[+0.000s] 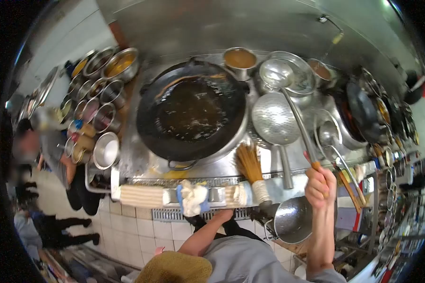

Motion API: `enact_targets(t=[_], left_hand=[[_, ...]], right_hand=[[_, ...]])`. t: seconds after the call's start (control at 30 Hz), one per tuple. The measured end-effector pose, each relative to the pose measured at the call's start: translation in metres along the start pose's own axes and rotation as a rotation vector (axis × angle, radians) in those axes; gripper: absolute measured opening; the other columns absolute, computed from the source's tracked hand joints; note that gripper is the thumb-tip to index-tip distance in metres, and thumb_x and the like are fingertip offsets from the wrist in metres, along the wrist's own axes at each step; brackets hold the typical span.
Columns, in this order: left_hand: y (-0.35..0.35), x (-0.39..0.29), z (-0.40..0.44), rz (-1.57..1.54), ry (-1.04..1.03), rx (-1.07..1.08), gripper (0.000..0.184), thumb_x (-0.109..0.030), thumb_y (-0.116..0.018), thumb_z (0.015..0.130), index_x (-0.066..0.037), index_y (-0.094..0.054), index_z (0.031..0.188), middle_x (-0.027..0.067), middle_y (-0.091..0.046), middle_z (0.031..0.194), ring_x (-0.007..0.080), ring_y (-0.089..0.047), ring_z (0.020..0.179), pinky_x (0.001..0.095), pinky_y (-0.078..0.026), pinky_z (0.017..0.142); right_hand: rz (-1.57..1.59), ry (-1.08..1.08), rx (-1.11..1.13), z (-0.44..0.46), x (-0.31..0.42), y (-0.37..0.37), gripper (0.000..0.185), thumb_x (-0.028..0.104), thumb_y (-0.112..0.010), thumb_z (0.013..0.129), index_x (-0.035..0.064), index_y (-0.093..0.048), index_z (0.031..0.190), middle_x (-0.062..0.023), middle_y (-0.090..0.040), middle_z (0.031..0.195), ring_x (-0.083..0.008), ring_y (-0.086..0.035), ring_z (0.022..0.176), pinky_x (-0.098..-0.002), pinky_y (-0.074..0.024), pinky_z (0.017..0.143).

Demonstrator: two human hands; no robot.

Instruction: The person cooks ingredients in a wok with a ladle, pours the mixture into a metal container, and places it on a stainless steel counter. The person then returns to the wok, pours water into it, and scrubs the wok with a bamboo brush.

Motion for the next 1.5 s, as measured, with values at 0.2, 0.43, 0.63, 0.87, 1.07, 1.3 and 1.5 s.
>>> enact_targets(t=[0.2,0.43,0.63,0.87,1.07,1.3,1.5], left_hand=[[0.034,0.026,-0.067,0.116,-0.295,-0.07,0.031,-0.022,-0.051,0.09,-0.004,-0.059,0.114,0.0232,-0.063,0.108,0.0406,-0.059,0.103,0.0483,-0.046,0.091],[0.111,0.103,-0.178,0.051,-0.024,-0.129,0.027,-0.02,-0.051,0.091,-0.005,-0.066,0.108,0.0203,-0.067,0.1,0.0387,-0.063,0.093,0.0456,-0.05,0.083],[0.202,0.032,-0.237,-0.446,0.01,-0.207,0.035,-0.031,-0.053,0.096,-0.001,-0.063,0.112,0.0159,-0.068,0.099,0.0293,-0.065,0.092,0.0343,-0.049,0.081],[0.258,-0.078,-0.189,-1.132,-0.214,-0.188,0.055,-0.038,-0.05,0.1,-0.004,-0.04,0.142,0.0072,-0.053,0.133,0.0145,-0.052,0.117,0.0296,-0.042,0.097],[0.3,-0.088,-0.18,-1.846,-0.094,-0.056,0.034,-0.029,-0.046,0.101,0.001,-0.049,0.115,0.0144,-0.061,0.115,0.019,-0.061,0.093,0.0305,-0.055,0.072],[0.307,-0.071,-0.175,-1.838,-0.136,0.002,0.021,-0.015,-0.05,0.096,0.002,-0.051,0.107,0.0162,-0.063,0.108,0.0142,-0.059,0.072,0.0239,-0.053,0.056],[0.31,-0.066,-0.161,-1.919,-0.073,0.09,0.021,-0.012,-0.054,0.091,0.001,-0.051,0.108,0.0149,-0.063,0.094,0.0144,-0.059,0.068,0.025,-0.053,0.052]], right_hand=[[-0.133,-0.142,-0.155,-0.043,-0.044,-0.02,0.062,0.005,-0.042,0.089,0.0044,-0.021,0.148,-0.0045,-0.041,0.066,-0.0066,-0.036,0.035,-0.0244,-0.0293,0.026],[-1.103,-0.148,-0.468,-0.012,-0.079,-0.018,0.053,-0.004,-0.055,0.078,0.0023,-0.043,0.13,-0.0078,-0.049,0.061,-0.013,-0.042,0.033,-0.0283,-0.0313,0.026],[-1.322,-0.133,-0.266,0.049,-0.155,0.018,0.044,0.0,-0.052,0.082,0.0035,-0.045,0.125,-0.004,-0.049,0.063,-0.0113,-0.043,0.037,-0.0261,-0.0344,0.029],[-0.981,-0.249,-0.186,0.073,-0.277,0.011,0.027,0.026,-0.05,0.099,0.0039,-0.052,0.114,-0.0092,-0.061,0.078,-0.0173,-0.06,0.051,-0.0282,-0.0484,0.036],[-1.738,0.261,-0.053,0.054,-0.203,0.057,0.043,0.017,-0.055,0.095,-0.001,-0.049,0.134,-0.0126,-0.065,0.089,-0.0215,-0.064,0.074,-0.033,-0.0526,0.061],[-2.691,0.316,-0.383,0.013,-0.12,0.126,0.062,0.02,-0.067,0.082,0.0019,-0.044,0.138,-0.0206,-0.063,0.081,-0.0399,-0.06,0.075,-0.0473,-0.0488,0.069],[-1.538,-0.088,-0.686,0.014,-0.089,0.135,0.041,0.031,-0.061,0.088,0.0087,-0.053,0.122,-0.0073,-0.057,0.068,-0.0182,-0.058,0.055,-0.0319,-0.0449,0.043]])
Point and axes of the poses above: each hand's wrist, its own z-axis towards the middle knuckle, its own y-axis out of the back of the hand, x = y × z, the point moved 2 cm from there along z, towards the middle knuckle
